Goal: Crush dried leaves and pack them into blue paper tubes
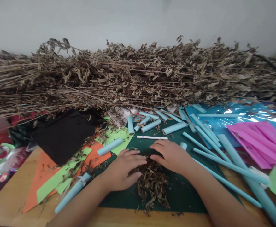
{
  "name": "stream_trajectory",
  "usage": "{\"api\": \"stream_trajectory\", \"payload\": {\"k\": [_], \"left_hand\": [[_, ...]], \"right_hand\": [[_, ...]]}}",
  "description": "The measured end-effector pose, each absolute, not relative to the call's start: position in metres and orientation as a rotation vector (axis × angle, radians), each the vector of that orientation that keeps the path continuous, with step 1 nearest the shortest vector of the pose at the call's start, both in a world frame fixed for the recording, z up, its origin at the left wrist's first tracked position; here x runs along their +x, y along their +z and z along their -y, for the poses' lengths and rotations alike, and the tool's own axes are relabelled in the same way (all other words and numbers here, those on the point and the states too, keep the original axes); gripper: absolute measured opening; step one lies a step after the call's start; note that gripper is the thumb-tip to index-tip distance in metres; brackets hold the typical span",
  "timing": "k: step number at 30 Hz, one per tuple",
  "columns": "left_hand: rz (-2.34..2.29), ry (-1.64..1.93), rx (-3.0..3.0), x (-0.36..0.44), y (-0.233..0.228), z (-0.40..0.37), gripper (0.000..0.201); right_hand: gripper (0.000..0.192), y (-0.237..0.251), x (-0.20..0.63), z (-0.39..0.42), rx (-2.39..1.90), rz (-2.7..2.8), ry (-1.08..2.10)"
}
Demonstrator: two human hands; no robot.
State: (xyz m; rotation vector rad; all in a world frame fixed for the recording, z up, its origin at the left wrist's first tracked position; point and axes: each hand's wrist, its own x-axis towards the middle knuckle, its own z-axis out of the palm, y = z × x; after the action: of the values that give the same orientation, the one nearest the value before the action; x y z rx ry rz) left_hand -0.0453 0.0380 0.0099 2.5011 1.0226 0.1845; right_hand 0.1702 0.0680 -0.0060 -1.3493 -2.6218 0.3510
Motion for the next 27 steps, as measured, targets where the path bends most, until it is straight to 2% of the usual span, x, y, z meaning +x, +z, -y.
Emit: {"api": "stream_trajectory", "payload": {"k": [4,7,9,11,16,20,27], "left_hand": [[-1.056,0.111,2.435,-0.052,0.013,-0.041,0.066],[-1.054,-0.086,2.403,-0.050,0.011,-0.035,0.095],[-1.052,-0.121,2.430,-0.046,0.006,-0.025,0.102],[-1.077,-0.071,2.483,-0.041,0.000,-0.014,0.103],[-1.092,0.074,2.622,-0.030,-0.019,0.008,0.095],[-1.133,0.125,2.674,-0.021,-0.026,0.007,0.095],[-1.273,0.015,2.690,-0.018,-0.014,-0.015,0.080]], "right_hand": [[0.044,-0.003,0.170,-0.064,-1.318,2.672,0.484],[0.076,-0.002,0.170,-0.055,-1.299,2.728,0.571],[0.097,-0.004,0.170,-0.045,-1.272,2.760,0.594],[0.107,-0.007,0.171,-0.035,-1.224,2.778,0.568],[0.105,-0.017,0.177,-0.016,-1.055,2.830,0.456],[0.105,-0.024,0.175,-0.012,-1.087,2.819,0.281],[0.086,-0.033,0.161,-0.019,-1.210,2.701,0.078]]}}
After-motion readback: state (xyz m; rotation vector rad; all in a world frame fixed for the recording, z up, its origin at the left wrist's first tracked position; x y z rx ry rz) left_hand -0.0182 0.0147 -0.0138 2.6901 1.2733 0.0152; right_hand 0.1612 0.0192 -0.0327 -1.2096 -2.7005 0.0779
